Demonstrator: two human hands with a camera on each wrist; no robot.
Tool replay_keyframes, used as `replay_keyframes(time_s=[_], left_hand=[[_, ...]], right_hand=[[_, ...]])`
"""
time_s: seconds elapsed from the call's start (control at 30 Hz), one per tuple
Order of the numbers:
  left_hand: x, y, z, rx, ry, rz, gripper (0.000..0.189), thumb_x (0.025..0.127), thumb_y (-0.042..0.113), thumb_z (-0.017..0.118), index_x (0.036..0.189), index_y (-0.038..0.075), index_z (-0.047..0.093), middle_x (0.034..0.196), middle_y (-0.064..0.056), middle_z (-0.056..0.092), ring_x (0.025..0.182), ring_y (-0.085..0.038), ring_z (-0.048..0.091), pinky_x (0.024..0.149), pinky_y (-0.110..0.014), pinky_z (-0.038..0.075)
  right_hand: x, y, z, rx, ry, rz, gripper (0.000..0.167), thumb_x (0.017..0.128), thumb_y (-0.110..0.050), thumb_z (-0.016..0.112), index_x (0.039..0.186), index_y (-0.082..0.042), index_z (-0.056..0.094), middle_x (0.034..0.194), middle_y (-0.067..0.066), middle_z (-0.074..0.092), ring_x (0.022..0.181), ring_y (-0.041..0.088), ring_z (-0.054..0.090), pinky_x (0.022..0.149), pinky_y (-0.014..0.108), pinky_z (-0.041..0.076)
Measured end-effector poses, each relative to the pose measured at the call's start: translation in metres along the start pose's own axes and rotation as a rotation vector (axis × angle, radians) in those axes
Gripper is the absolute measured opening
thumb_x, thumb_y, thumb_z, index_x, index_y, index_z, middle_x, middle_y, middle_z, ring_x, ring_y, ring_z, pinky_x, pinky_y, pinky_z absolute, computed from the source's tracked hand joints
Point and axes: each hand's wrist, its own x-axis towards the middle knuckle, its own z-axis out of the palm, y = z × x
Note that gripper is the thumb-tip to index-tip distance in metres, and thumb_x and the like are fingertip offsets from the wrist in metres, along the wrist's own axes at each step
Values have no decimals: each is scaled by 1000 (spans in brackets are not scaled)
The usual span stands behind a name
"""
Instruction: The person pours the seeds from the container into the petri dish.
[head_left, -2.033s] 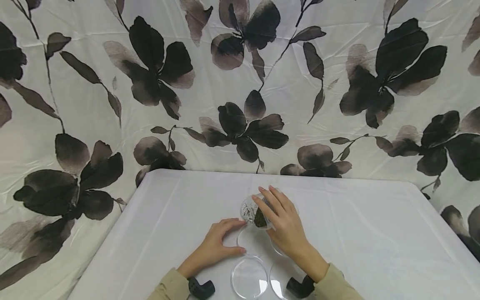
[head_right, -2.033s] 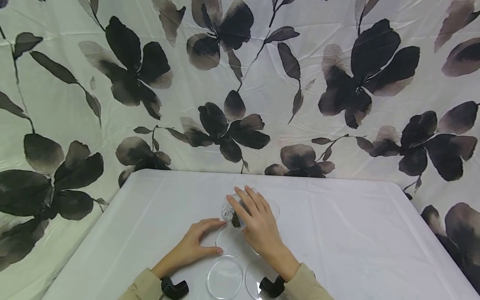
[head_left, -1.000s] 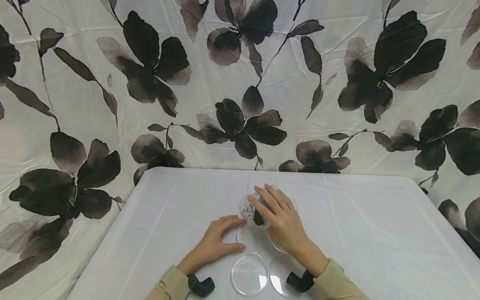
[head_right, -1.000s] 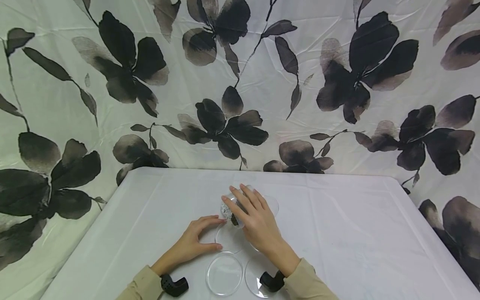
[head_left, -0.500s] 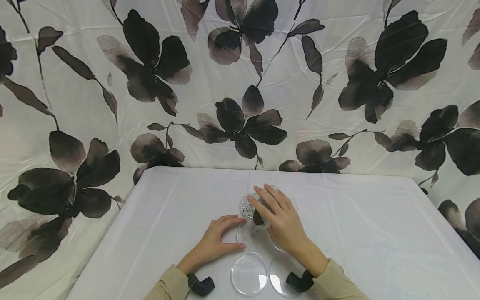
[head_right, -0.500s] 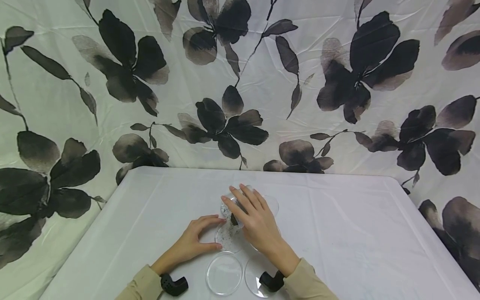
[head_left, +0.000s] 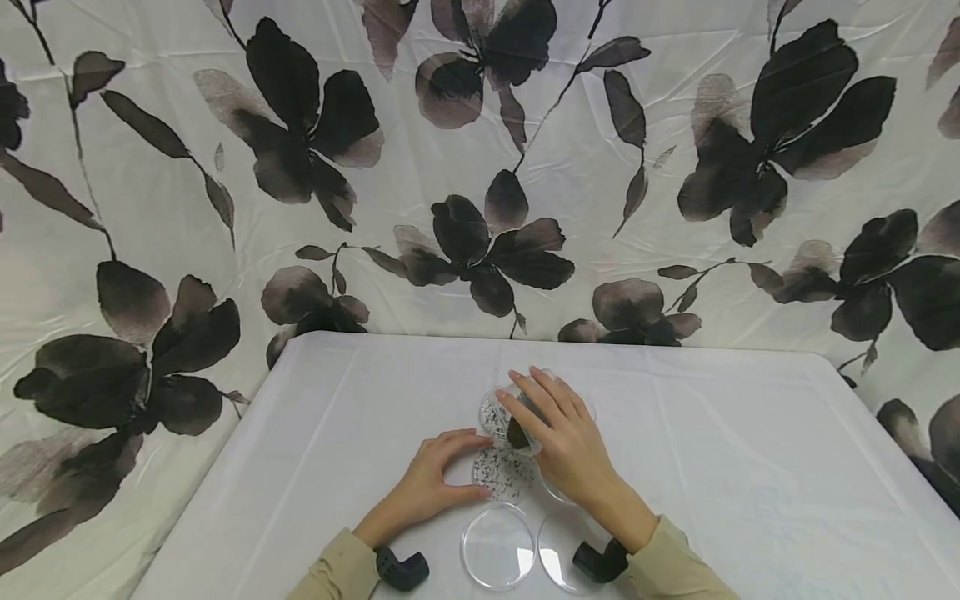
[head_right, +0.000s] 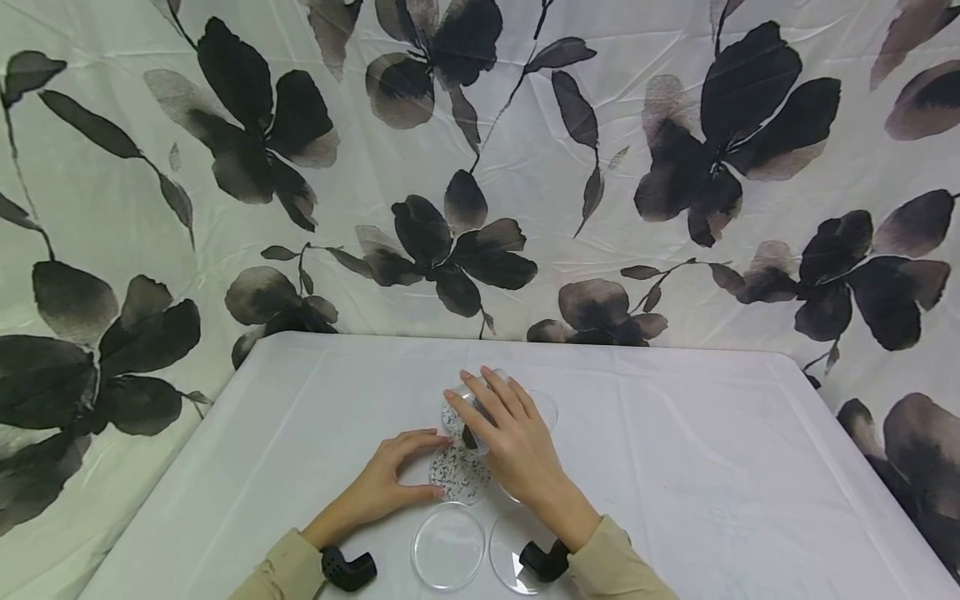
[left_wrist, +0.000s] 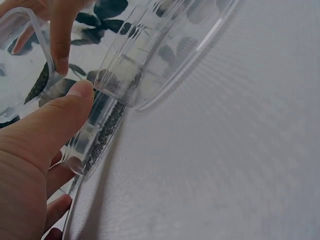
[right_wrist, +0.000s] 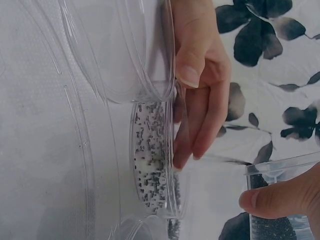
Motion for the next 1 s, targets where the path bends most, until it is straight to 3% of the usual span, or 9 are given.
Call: replay_keyframes(time_s=[0.5, 0.83, 1.0], left_hand=[[0, 2, 0, 16, 17, 31, 65, 75, 46, 83, 133, 28, 62, 142, -5, 54, 129, -27, 46, 103, -56, 35], [1, 1, 0, 3, -4, -3, 65, 75, 48, 83, 134, 29, 61, 144, -5, 52, 131, -28, 44, 106, -58, 32], [-2, 1, 0, 4, 2, -14, 66, 75, 48, 83, 134, 30, 61, 145, -5, 51, 132, -29, 43, 106, -59, 31]], right_hand=[[1, 1, -5, 2, 14, 19, 95, 56, 23, 65, 143, -15, 54, 149, 11, 47, 140, 33, 39, 109, 54, 36], [2, 1, -7, 8, 10, 26, 97, 56, 22, 67, 144, -14, 52, 150, 12, 46, 140, 34, 38, 109, 55, 36], [3, 0, -9, 32, 6, 43, 104, 51, 15, 84, 145, -10, 49, 150, 14, 45, 139, 36, 38, 110, 54, 35]])
